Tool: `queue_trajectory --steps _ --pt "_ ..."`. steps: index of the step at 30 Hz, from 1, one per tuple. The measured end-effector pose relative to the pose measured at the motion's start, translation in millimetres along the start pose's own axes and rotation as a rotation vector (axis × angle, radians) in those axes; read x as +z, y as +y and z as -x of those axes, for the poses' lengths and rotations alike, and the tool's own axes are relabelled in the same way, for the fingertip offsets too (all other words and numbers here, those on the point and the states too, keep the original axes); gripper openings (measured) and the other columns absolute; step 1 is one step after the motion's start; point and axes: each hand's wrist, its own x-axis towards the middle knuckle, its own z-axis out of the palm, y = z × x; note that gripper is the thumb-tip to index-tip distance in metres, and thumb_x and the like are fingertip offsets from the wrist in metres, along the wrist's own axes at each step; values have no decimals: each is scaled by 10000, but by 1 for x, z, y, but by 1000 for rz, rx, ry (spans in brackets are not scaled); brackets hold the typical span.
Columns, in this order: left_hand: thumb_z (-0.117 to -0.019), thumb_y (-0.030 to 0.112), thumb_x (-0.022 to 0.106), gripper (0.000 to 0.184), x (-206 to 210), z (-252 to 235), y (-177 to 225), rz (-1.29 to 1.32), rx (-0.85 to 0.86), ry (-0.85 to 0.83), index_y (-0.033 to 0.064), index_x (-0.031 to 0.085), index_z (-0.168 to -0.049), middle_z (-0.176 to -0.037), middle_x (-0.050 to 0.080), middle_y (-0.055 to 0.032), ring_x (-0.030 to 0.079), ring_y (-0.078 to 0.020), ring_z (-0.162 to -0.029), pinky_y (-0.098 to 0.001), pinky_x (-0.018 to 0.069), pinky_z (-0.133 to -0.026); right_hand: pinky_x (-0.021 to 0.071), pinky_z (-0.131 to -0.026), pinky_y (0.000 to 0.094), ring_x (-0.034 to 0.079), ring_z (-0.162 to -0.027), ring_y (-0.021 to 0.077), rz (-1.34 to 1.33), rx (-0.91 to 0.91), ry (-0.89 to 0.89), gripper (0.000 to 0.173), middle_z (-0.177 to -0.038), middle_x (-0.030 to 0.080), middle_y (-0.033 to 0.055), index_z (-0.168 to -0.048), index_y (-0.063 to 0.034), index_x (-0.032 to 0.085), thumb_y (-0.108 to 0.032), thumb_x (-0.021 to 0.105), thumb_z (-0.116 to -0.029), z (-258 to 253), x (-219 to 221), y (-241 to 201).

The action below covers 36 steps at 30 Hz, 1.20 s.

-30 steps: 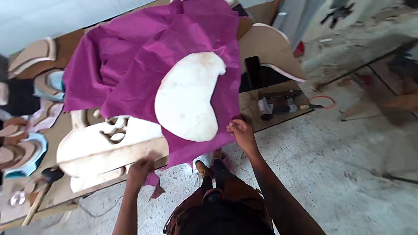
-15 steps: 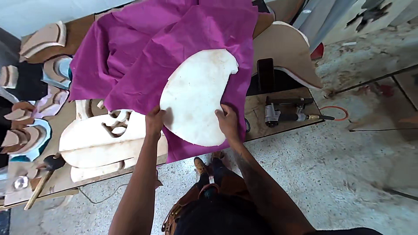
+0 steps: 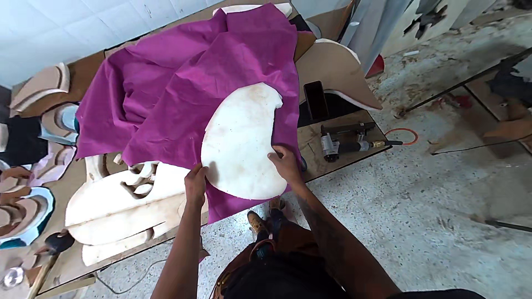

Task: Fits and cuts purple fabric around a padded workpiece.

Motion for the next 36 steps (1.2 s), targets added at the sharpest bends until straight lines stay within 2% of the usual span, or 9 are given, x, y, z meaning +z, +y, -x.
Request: queue_trajectory --steps 3,8,13,16,18,25,27,30,36 --pt "-1003 252 631 337 -5 -2 -5 3 14 -11 86 681 -1292 -1206 713 -128 702 -259 -1057 -506 584 -919 566 -989 450 671 -1134 131 -16 11 -32 414 -1218 717 14 -1276 -170 701 -403 725 -936 -6 -6 -2" --pt "-1003 226 639 330 -10 1 -11 12 27 -14 77 672 -1296 -1235 701 -127 689 -257 -1096 -505 573 -949 599 -946 399 699 -1079 131 -185 21 43 393 -1175 731 19 -1279 -138 681 -348 717 -949 -20 -13 -10" --pt "-995 228 651 347 -7 9 -8 16 36 11 79 677 -1307 -1248 704 -111 677 -239 -1112 -496 561 -934 569 -959 483 679 -1112 200 -146 121 -59 544 -1206 708 87 -1356 -118 610 -404 750 -915 -29 8 -20" --pt "-1000 222 641 318 -3 17 -4 43 45 18 85 692 -1282 -1191 722 -107 696 -236 -1053 -487 581 -898 602 -903 463 707 -1033 185 -139 93 30 506 -1150 726 74 -1320 -128 639 -352 781 -889 -27 19 -15" --pt "-1000 216 631 328 -2 22 -5 82 30 45 71 688 -1290 -1186 721 -118 696 -239 -1035 -479 579 -884 593 -932 459 699 -1064 181 -134 106 -8 490 -1186 719 59 -1327 -146 635 -325 786 -897 -22 12 -24" --pt "-1007 270 607 359 -1 52 -17 215 -65 73 98 679 -1313 -1257 702 -111 679 -267 -1117 -517 573 -919 617 -909 398 715 -1023 164 -180 -6 -87 445 -1131 736 64 -1285 -103 665 -235 808 -885 -34 3 -21" --pt "-1014 249 608 332 2 57 -22 242 -61 78 97 686 -1298 -1230 713 -102 690 -253 -1093 -494 584 -912 619 -903 403 716 -1025 164 -155 5 -101 428 -1129 739 55 -1274 -123 678 -251 809 -887 -37 1 -16" --pt "-1015 243 595 355 3 59 -23 260 -79 79 75 669 -1319 -1274 692 -108 670 -251 -1133 -484 569 -940 602 -899 449 701 -1057 190 -99 43 -141 426 -1173 724 54 -1301 -160 659 -291 781 -914 -28 -7 -25" --pt "-1014 225 602 321 0 57 -29 247 -79 72 83 696 -1285 -1231 716 -88 685 -240 -1116 -465 585 -935 605 -864 457 705 -1022 196 -75 93 -171 464 -1149 725 53 -1307 -173 637 -323 797 -898 -30 -10 -21"
